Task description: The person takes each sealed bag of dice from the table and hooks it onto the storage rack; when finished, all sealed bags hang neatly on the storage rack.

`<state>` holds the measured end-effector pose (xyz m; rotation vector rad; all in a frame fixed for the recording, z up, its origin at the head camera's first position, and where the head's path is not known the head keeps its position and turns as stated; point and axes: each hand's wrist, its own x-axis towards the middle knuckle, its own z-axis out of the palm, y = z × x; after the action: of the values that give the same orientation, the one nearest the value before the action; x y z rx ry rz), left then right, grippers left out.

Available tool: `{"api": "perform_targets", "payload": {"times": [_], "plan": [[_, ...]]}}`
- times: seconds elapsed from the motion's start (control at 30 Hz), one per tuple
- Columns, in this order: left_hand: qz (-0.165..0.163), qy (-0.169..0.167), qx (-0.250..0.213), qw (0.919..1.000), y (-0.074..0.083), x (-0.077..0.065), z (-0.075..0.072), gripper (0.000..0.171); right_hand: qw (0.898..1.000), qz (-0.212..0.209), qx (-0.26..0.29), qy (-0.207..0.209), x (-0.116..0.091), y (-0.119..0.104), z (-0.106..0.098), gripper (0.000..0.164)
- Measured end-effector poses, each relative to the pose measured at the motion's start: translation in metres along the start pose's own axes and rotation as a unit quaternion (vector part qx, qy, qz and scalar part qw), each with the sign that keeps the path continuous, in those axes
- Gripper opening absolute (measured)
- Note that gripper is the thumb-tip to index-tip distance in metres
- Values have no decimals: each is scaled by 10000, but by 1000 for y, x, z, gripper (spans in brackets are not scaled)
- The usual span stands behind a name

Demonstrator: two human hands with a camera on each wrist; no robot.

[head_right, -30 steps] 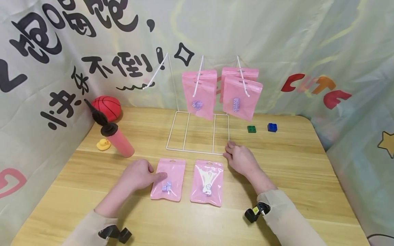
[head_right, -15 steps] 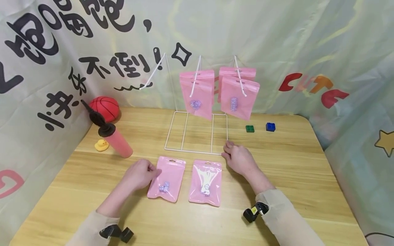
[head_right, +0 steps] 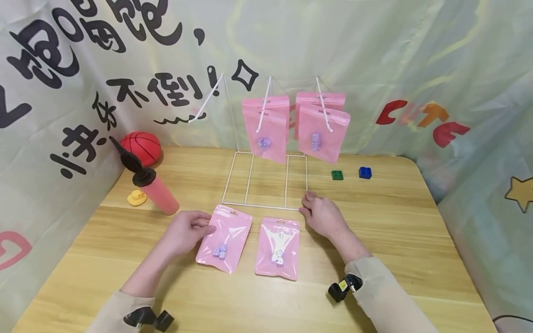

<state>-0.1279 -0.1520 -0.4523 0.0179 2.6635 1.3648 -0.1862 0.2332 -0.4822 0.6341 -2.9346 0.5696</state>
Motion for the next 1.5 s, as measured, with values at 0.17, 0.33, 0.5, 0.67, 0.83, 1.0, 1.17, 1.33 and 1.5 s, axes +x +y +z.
{"api": "perform_targets", "payload": {"times": [0.17, 0.33, 0.5, 0.67, 0.83, 1.0, 1.17, 1.33, 1.5], "plan": [[399, 94, -334, 9986, 4, -2, -3, 7, 10000, -8, 45, -13, 0, -1, 0, 37], [510, 186, -816, 9952, 13, -5, -8, 3, 10000, -23, 49, 22, 0, 0, 0, 36], [871, 544, -1088, 9887, 20, -3, -14, 3, 10000, 11, 29, 18, -1, 1, 1, 37], [1279, 1014, -1158, 9798, 29, 0, -24, 4, 10000, 8, 50, 23, 0, 0, 1, 37], [1646, 1438, -1345, 9665, 41, 8, -39, 7, 10000, -7, 80, 13, 0, -1, 1, 36], [1807, 1823, -1699, 9514, 50, 18, -55, 10, 10000, -13, 83, 36, 0, -1, 0, 36], [1941, 2043, -2058, 9371, 62, 23, -65, 16, 10000, 30, 88, 24, -1, 0, 0, 36], [1896, 2360, -2701, 9140, 77, 26, -71, 14, 10000, 36, 60, 36, -1, 0, 0, 37], [1925, 2575, -3028, 8972, 87, 29, -79, 12, 10000, 48, 59, 17, 0, 0, 2, 37]]}}
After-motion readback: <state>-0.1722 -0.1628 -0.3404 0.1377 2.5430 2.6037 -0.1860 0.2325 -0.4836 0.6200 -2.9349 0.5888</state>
